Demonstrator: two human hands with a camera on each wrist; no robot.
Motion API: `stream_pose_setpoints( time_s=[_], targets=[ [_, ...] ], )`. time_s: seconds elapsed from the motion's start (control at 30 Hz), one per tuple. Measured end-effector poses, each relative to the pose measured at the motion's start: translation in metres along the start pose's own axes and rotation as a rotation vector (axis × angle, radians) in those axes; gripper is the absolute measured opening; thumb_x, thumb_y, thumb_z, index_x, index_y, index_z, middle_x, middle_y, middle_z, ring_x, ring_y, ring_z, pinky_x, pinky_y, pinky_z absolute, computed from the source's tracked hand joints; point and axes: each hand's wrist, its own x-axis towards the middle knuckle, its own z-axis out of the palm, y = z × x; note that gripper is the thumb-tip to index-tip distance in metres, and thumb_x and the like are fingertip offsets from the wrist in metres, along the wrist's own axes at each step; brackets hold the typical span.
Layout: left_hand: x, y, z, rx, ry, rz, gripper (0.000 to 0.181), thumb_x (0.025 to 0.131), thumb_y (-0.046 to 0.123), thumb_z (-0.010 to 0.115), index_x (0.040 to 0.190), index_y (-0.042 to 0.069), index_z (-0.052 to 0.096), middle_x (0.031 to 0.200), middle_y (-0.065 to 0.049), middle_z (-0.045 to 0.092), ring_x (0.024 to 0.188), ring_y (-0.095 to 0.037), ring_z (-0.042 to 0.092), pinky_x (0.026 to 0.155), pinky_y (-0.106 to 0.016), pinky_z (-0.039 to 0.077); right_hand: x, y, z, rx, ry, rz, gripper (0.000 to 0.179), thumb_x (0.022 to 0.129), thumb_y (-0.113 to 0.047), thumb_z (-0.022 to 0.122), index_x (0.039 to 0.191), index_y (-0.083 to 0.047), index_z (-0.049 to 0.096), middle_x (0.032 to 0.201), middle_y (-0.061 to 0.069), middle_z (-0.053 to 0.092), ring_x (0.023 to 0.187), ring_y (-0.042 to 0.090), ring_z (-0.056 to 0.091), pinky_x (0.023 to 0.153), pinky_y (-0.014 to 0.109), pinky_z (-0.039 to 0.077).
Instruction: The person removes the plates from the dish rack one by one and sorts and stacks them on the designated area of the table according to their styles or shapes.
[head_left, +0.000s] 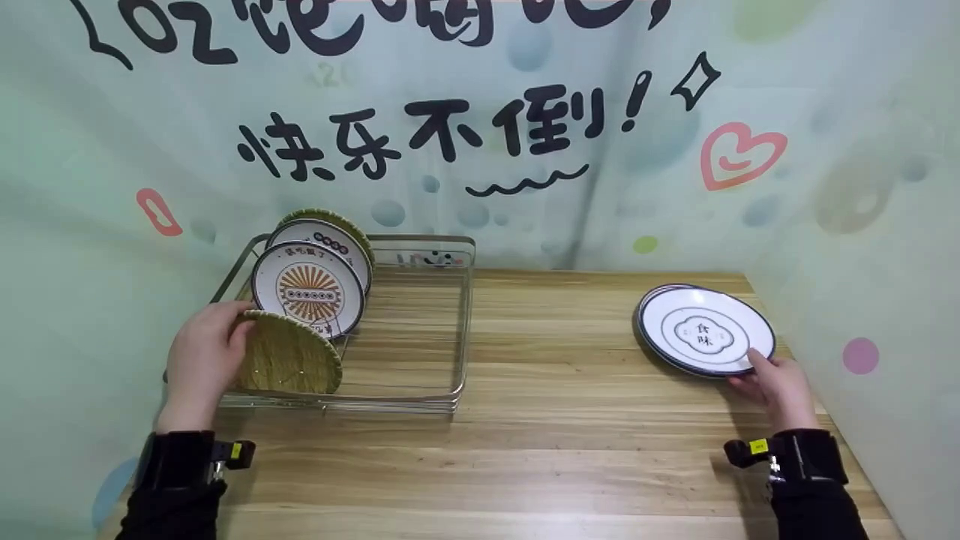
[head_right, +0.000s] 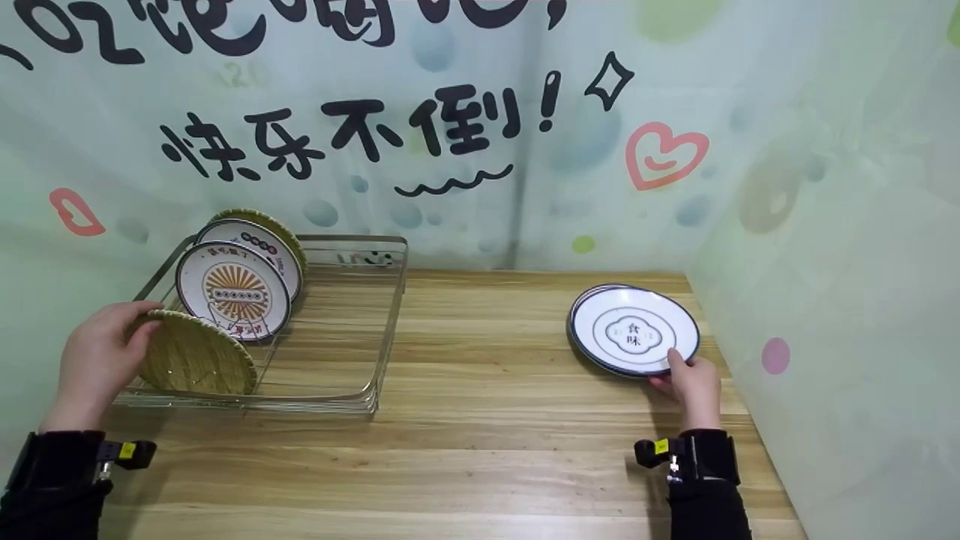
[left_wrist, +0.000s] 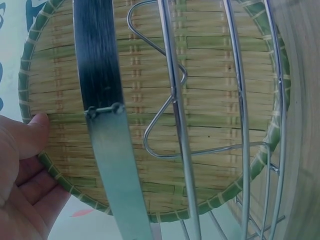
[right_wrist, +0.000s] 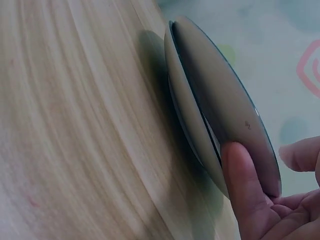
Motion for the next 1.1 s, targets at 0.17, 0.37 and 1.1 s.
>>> stream_pose_setpoints(
  time_s=[0.17, 0.37, 1.1],
  targets=[
    [0.0, 0.0, -0.002, 0.002, -0.023, -0.017, 0.024, 0.09, -0.005, 0.065, 0.114, -0.006, 0.065, 0.111, -0.029, 0.065, 0.104, -0.047, 0.058, 0.093, -0.062, 0.043, -0.001, -0.002, 0.0, -0.092, 0.014, 0.002, 0.071, 0.106, -0.026, 0.039, 0.146, 0.022, 0.005, 0.101, 0.013, 0.057, 0.067, 0.009, 0.069, 0.077, 0.023, 0.058],
    [0.002, 0.0, -0.004, 0.006, -0.017, -0.013, 0.021, 0.09, -0.006, 0.065, 0.111, -0.006, 0.067, 0.107, -0.028, 0.066, 0.1, -0.047, 0.06, 0.09, -0.062, 0.045, -0.002, -0.002, -0.003, -0.16, 0.004, -0.014, 0.071, 0.105, -0.026, 0.038, 0.145, 0.023, 0.005, 0.109, 0.019, 0.057, 0.071, 0.007, 0.069, 0.08, 0.025, 0.057],
    [0.004, 0.006, -0.006, -0.053, 0.098, 0.012, 0.013, 0.089, -0.007, 0.067, 0.101, -0.003, 0.072, 0.1, -0.023, 0.07, 0.094, -0.042, 0.064, 0.085, -0.055, 0.049, -0.005, -0.011, 0.009, -0.511, 0.191, -0.208, 0.067, 0.102, -0.035, 0.04, 0.144, 0.016, 0.031, 0.142, 0.036, 0.039, 0.128, 0.041, 0.041, 0.097, 0.039, 0.04]
  ],
)
